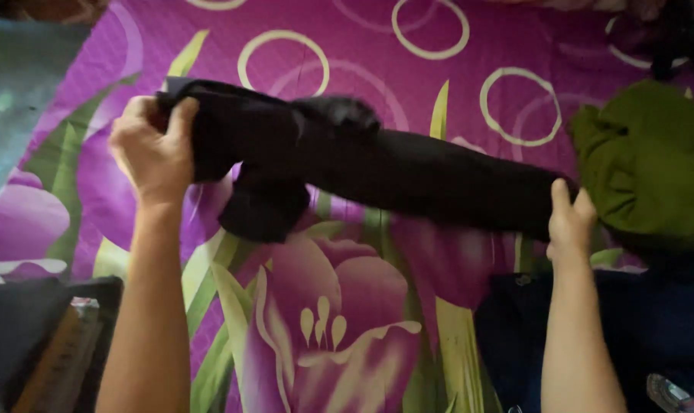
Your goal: Fold a black hooded sweatshirt on a bed.
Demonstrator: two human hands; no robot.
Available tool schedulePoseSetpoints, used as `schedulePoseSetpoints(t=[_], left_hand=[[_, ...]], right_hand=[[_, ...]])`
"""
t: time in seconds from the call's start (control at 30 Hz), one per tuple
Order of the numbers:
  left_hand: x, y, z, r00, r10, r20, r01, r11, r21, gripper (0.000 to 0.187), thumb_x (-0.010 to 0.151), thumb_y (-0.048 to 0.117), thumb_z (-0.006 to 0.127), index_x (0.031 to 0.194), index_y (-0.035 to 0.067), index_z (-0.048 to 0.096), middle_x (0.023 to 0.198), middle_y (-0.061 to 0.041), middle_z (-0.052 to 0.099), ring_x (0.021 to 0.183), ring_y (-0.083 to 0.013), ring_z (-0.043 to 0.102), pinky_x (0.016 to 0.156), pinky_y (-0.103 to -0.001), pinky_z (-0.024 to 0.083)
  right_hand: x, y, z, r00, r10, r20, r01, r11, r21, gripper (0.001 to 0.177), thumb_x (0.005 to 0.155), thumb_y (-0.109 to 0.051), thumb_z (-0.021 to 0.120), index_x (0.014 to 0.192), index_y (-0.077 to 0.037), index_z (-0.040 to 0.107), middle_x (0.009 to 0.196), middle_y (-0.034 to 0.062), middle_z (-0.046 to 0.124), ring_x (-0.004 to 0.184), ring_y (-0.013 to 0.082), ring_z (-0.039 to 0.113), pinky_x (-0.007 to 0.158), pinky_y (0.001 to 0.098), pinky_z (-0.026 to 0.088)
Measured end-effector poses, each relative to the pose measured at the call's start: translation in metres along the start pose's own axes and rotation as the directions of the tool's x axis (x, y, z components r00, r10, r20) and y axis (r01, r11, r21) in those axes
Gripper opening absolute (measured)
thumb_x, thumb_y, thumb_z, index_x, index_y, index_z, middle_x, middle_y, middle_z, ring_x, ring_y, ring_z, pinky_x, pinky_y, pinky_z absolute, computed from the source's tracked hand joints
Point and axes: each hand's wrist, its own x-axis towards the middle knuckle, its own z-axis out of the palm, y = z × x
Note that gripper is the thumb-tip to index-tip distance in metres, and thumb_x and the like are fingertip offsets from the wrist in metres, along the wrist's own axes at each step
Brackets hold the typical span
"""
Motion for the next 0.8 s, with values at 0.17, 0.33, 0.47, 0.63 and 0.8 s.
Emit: schedulePoseSetpoints(t=[0.17, 0.33, 0.47, 0.63, 0.8], left_hand=[[-0.05, -0.091, 0.017, 0.887, -0.279, 0.369, 0.355, 0.922, -0.155, 0.042, 0.106, 0.044, 0.071, 0.1, 0.003, 0.069, 0.092, -0.022, 0.067, 0.082, -0.0287, 0.062, 0.075, -0.04, 0.048], [-0.141, -0.064, -0.028, 0.94, -0.239, 0.245, 0.138, 0.919, 0.369, 0.043, 0.095, 0.047, 0.07, 0.105, 0.005, 0.074, 0.096, -0.023, 0.073, 0.093, -0.0443, 0.067, 0.078, -0.053, 0.048], [-0.204, -0.058, -0.039, 0.788, -0.525, 0.322, 0.472, 0.851, 0.231, 0.068, 0.092, 0.057, 0.072, 0.111, -0.008, 0.066, 0.105, -0.031, 0.071, 0.104, -0.045, 0.068, 0.093, -0.052, 0.051], [-0.214, -0.061, 0.002, 0.782, -0.432, 0.448, 0.437, 0.894, 0.099, 0.077, 0.083, 0.055, 0.078, 0.127, -0.005, 0.063, 0.114, -0.034, 0.068, 0.114, -0.0469, 0.066, 0.093, -0.051, 0.052], [-0.172, -0.078, 0.089, 0.701, -0.538, 0.468, 0.602, 0.798, 0.016, 0.053, 0.094, 0.043, 0.065, 0.136, 0.009, 0.063, 0.123, -0.025, 0.07, 0.121, -0.0428, 0.065, 0.1, -0.048, 0.05]], right_hand=[[-0.022, 0.06, -0.015, 0.965, 0.211, 0.154, -0.158, 0.941, -0.299, 0.048, 0.098, -0.036, 0.073, 0.12, 0.006, 0.067, 0.108, 0.0131, 0.07, 0.094, 0.0205, 0.061, 0.083, 0.0388, 0.049], [-0.084, 0.076, -0.033, 0.885, 0.344, 0.314, -0.287, 0.934, -0.214, 0.054, 0.09, -0.041, 0.072, 0.123, 0.002, 0.068, 0.102, 0.0123, 0.073, 0.089, 0.021, 0.067, 0.08, 0.0372, 0.052], [-0.095, 0.08, -0.048, 0.929, 0.173, 0.327, 0.028, 0.849, -0.528, 0.063, 0.083, -0.049, 0.083, 0.12, 0.002, 0.073, 0.103, 0.0168, 0.074, 0.092, 0.0242, 0.066, 0.084, 0.0368, 0.052], [-0.108, 0.06, -0.034, 0.725, 0.567, 0.391, -0.181, 0.705, -0.686, 0.098, 0.078, -0.046, 0.09, 0.152, -0.004, 0.042, 0.113, 0.0203, 0.073, 0.09, 0.0397, 0.078, 0.066, 0.0448, 0.062], [-0.093, 0.081, 0.015, 0.567, 0.56, 0.603, -0.542, 0.806, -0.239, 0.06, 0.089, -0.032, 0.071, 0.142, -0.01, 0.055, 0.128, 0.0104, 0.066, 0.113, 0.0323, 0.066, 0.065, 0.053, 0.063]])
